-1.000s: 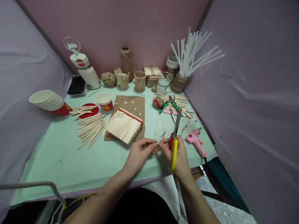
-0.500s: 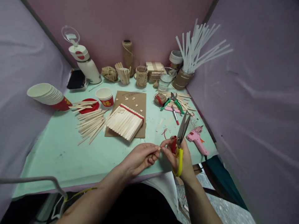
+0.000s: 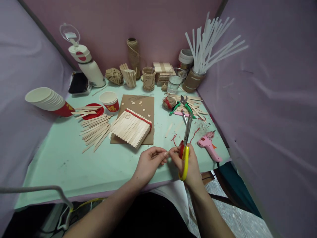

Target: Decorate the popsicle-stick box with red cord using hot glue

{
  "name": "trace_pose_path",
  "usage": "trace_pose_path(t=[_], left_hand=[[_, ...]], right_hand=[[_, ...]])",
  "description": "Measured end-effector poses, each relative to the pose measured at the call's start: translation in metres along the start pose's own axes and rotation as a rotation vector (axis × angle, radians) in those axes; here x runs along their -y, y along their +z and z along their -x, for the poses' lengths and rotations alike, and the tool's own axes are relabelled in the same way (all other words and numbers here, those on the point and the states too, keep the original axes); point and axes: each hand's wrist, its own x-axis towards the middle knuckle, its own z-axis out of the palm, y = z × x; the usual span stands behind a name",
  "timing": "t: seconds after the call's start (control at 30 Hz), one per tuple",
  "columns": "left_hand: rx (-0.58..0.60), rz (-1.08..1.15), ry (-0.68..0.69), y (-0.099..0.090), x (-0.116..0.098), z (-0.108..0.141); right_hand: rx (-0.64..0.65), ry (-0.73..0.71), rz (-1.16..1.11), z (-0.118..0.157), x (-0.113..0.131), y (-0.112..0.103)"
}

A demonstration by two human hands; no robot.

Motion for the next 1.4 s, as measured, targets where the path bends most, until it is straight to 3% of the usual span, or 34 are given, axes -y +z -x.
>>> trace_pose_path(t=[0.2, 0.33, 0.47, 0.63, 1.0, 1.4], left_hand=[[-0.052, 0.109, 0.005, 0.004, 0.01, -0.002], [-0.098, 0.271, -0.074, 0.007, 0.004, 0.0], [-0.116, 0.405, -0.115, 0.009, -0.007, 0.004], [-0.129, 0.499, -0.117, 0.012, -0.01, 0.007], [-0.046, 0.552, -0.079, 0.016, -0.001, 0.008], [0.005, 0.6, -0.145, 0.016, -0.001, 0.009]], right_hand=[[-0.035, -0.026, -0.003, 0.003, 0.0, 0.007], [-0.006, -0.049, 0.057, 0.012, -0.002, -0.001], [0.143, -0.066, 0.264, 0.029, -0.005, -0.016], [0.17, 0.069, 0.528, 0.049, -0.003, -0.023], [0.165, 0.088, 0.789, 0.054, -0.002, -0.013], [0.209, 0.134, 0.841, 0.054, 0.001, -0.012]])
